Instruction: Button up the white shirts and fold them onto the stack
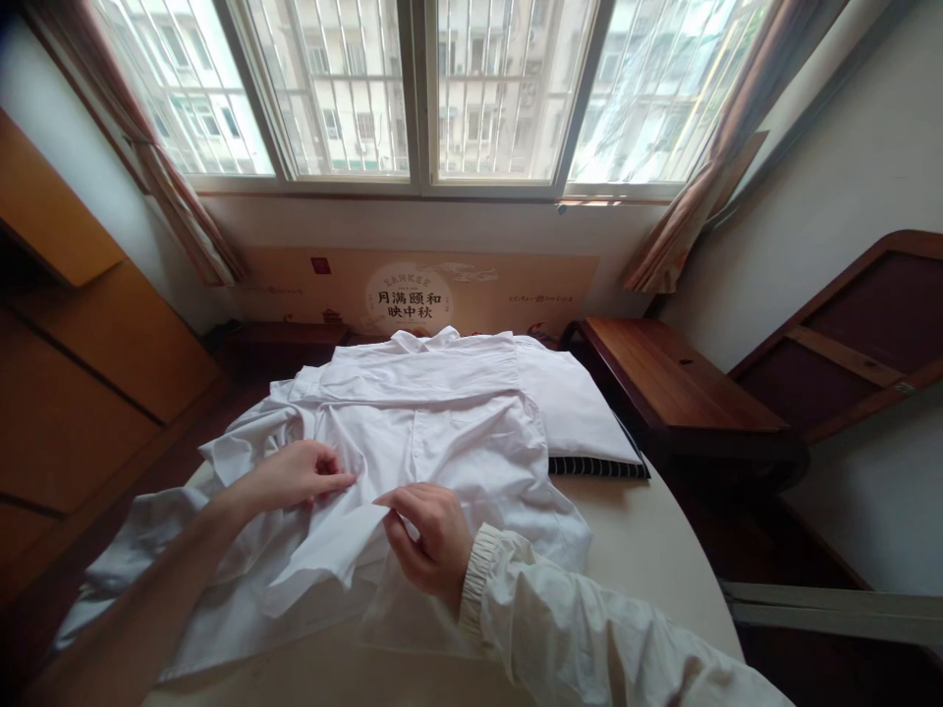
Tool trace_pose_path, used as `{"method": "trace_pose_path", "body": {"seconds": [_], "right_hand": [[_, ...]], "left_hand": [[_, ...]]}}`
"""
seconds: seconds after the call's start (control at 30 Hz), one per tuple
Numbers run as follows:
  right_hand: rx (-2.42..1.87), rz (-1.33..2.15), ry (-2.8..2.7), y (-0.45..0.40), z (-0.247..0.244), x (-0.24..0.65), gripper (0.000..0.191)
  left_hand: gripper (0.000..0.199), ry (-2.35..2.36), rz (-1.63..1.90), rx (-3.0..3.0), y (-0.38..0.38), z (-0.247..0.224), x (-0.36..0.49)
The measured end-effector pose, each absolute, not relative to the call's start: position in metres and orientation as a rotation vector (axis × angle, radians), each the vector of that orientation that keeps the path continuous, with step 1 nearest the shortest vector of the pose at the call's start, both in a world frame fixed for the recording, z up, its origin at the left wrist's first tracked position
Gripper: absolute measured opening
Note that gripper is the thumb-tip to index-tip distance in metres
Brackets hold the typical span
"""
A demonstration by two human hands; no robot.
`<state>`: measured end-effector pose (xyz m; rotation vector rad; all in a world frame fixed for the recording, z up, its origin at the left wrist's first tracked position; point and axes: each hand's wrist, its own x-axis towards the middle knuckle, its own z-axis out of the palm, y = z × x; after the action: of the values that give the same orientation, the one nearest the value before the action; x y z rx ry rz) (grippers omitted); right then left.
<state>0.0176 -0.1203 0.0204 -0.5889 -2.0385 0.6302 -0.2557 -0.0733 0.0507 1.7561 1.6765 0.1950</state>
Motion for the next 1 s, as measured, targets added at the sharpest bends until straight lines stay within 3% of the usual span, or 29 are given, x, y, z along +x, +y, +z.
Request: {"method": "trace_pose_path", "body": {"seconds": [0.17, 0.37, 0.8, 1.0], "right_hand": [[-0.562, 0.639, -2.059, -0.120, 0.023, 0.018, 0.022], [-0.503, 0.630, -2.116, -0.118, 0.023, 0.015, 0.013], [-0.497, 0.564, -2.213, -0.116, 0.019, 0.015, 0.011], [-0.444, 0.579, -2.184, -0.115, 0.020, 0.013, 0.014]], "left_hand": [[0.042, 1.626, 0.276, 1.727, -0.070, 0.047, -0.262], [0.055, 1.931, 0.267, 1.727, -0.069, 0.058, -0.268], [0.030, 1.822, 0.374, 1.784, -0.065, 0.043, -0.263], [0.049, 2.124, 0.214, 1.862, -0.068, 0.058, -0.255]]}}
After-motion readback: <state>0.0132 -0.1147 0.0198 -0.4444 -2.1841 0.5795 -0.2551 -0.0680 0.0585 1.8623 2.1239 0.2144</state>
